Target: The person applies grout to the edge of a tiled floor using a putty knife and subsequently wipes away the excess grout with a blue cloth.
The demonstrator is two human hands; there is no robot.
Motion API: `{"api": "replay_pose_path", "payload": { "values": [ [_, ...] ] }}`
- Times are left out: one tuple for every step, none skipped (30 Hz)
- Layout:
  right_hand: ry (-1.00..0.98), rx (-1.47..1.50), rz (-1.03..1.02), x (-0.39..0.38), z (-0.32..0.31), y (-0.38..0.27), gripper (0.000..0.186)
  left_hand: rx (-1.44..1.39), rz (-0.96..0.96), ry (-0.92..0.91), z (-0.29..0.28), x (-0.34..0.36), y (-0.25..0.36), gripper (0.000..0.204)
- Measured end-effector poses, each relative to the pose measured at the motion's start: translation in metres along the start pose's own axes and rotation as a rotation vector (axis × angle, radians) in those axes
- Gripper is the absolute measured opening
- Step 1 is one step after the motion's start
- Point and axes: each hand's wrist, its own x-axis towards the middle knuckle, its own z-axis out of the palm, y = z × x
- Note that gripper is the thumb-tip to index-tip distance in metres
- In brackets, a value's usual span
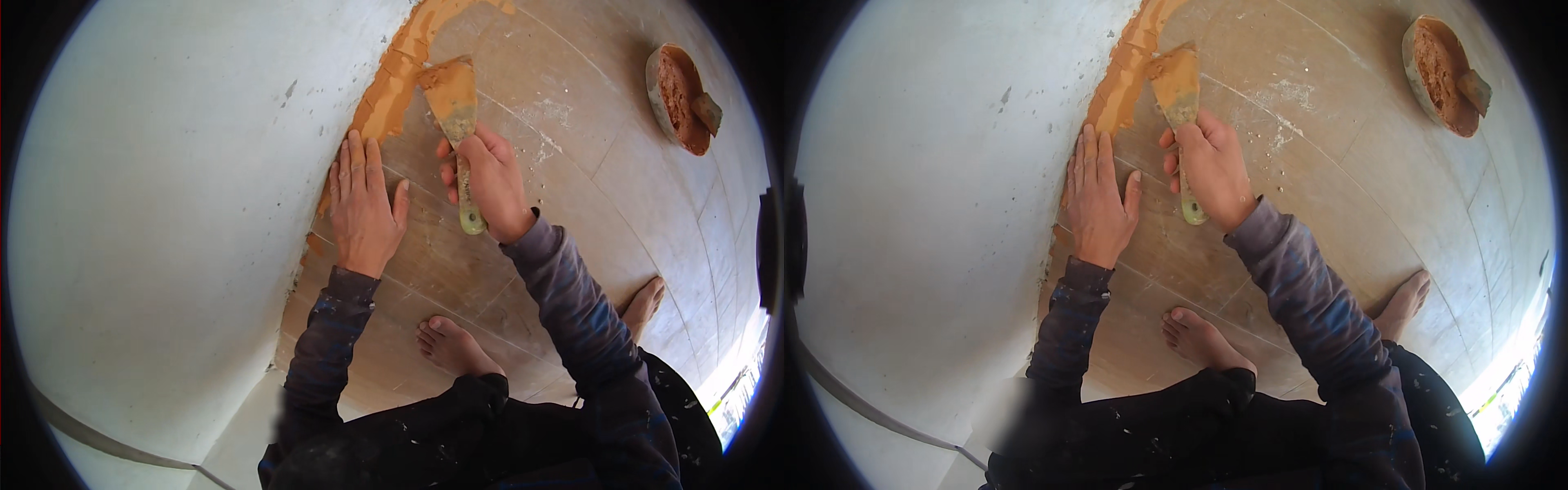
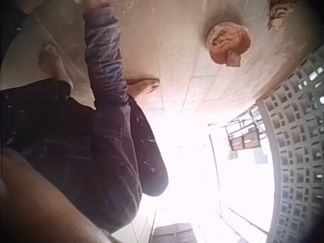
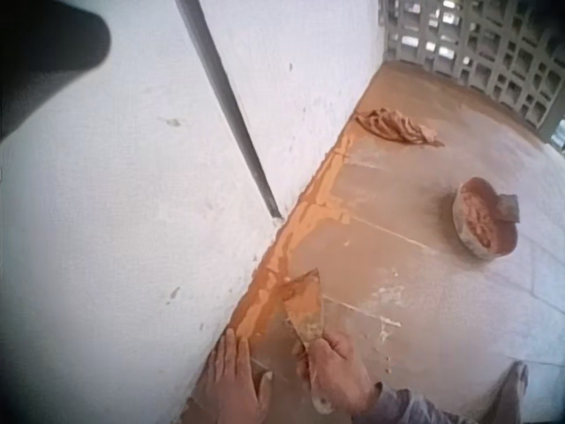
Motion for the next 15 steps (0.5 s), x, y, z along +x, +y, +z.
{"api": "replay_pose_path", "payload": {
  "values": [
    [0.056,0.112,0.022,0.000,0.002,0.002,0.022,0.008,-0.017,-0.013,0.000,0.002,0.003,0.074],
    [0.054,0.122,0.026,-0.001,0.002,0.006,0.022,0.016,-0.015,-0.020,-0.002,0.004,0.005,0.074],
    [0.070,0.122,-0.004,-0.001,-0.001,0.011,0.018,0.007,-0.007,-0.007,-0.002,0.009,0.008,0.074],
    [0.087,0.121,-0.033,-0.002,-0.004,0.015,0.017,-0.004,0.001,0.006,-0.003,0.014,0.011,0.075],
    [0.087,0.126,-0.032,-0.004,-0.005,0.015,0.017,0.000,0.003,0.003,-0.004,0.021,0.014,0.075],
    [0.084,0.100,-0.033,-0.006,-0.007,0.015,0.017,0.040,0.008,0.002,-0.005,0.029,0.017,0.075],
    [0.082,0.072,-0.034,-0.009,-0.009,0.015,0.016,0.080,0.012,0.001,-0.006,0.036,0.020,0.076],
    [0.084,0.075,-0.037,-0.010,-0.011,0.015,0.016,0.081,0.016,0.002,-0.006,0.043,0.022,0.076],
    [0.074,0.060,-0.045,-0.011,-0.013,0.016,0.016,0.110,0.012,0.006,-0.006,0.049,0.023,0.076],
    [0.064,0.045,-0.053,-0.011,-0.015,0.016,0.016,0.138,0.008,0.010,-0.006,0.053,0.024,0.077],
    [0.065,0.047,-0.053,-0.012,-0.018,0.015,0.016,0.139,0.010,0.010,-0.006,0.057,0.024,0.077],
    [0.066,0.021,-0.042,-0.013,-0.020,0.013,0.016,0.106,0.002,0.008,-0.006,0.059,0.024,0.075],
    [0.067,-0.004,-0.032,-0.013,-0.022,0.012,0.017,0.073,-0.005,0.006,-0.007,0.061,0.023,0.073],
    [0.071,-0.001,-0.031,-0.013,-0.023,0.012,0.017,0.072,-0.001,0.003,-0.005,0.061,0.022,0.073],
    [0.085,0.011,-0.037,-0.013,-0.025,0.012,0.016,0.083,0.012,0.008,-0.004,0.060,0.021,0.073]
  ]
}}
